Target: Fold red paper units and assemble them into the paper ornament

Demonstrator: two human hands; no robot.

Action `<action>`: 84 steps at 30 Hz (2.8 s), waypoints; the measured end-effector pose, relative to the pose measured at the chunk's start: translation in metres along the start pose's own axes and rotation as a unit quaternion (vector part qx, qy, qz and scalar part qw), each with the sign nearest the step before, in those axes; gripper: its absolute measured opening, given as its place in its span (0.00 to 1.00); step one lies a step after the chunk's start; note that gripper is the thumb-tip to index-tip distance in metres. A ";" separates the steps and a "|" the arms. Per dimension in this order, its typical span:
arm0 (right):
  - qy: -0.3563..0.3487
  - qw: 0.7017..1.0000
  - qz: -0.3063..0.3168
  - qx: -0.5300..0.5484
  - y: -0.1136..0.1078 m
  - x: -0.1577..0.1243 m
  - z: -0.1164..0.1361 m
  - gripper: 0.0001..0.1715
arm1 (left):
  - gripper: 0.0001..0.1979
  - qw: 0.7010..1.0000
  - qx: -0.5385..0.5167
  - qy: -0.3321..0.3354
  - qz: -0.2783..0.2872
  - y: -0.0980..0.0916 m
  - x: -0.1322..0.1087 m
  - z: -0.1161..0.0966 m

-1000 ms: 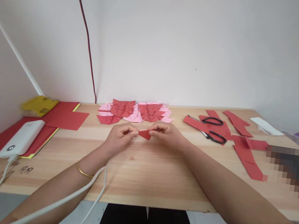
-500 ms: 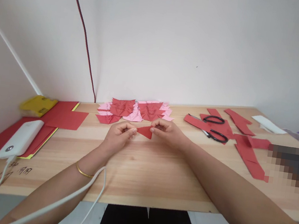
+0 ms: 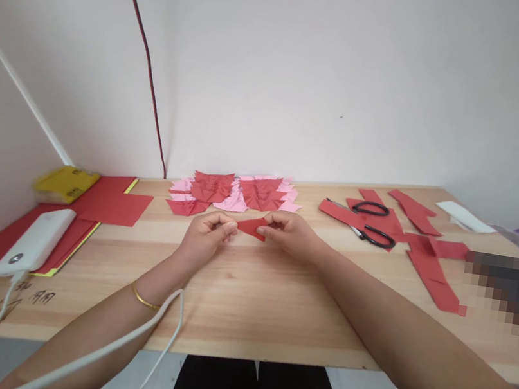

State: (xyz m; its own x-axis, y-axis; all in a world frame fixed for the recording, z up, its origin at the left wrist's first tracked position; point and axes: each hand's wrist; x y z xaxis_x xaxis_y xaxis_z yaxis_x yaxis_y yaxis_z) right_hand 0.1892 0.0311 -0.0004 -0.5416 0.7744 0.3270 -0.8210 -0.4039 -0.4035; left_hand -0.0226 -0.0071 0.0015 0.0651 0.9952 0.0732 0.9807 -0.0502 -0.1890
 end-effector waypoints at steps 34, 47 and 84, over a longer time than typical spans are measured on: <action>-0.003 0.996 0.093 0.005 -0.003 0.001 -0.005 0.05 | 0.09 0.984 -0.151 -0.086 -0.037 0.004 0.004 0.002; -0.018 0.995 0.040 -0.086 -0.001 0.001 -0.005 0.05 | 0.09 0.975 -0.196 -0.096 -0.032 0.004 0.005 0.001; -0.116 0.992 -0.039 -0.016 0.016 -0.007 0.008 0.07 | 0.08 0.994 -0.111 -0.012 0.019 0.017 -0.007 -0.002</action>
State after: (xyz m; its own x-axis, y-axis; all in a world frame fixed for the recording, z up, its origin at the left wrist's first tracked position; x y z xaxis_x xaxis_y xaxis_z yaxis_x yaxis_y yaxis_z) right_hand 0.1785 0.0157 -0.0018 -0.5075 0.6680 0.5443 -0.8574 -0.3288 -0.3960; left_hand -0.0055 -0.0148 0.0000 0.1011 0.9938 0.0458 0.9943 -0.1025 0.0295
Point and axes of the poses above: each hand's wrist, its own x-axis towards the middle knuckle, its own y-axis out of the palm, z = x × y, and after that the axes turned 10 degrees about -y, right-handed
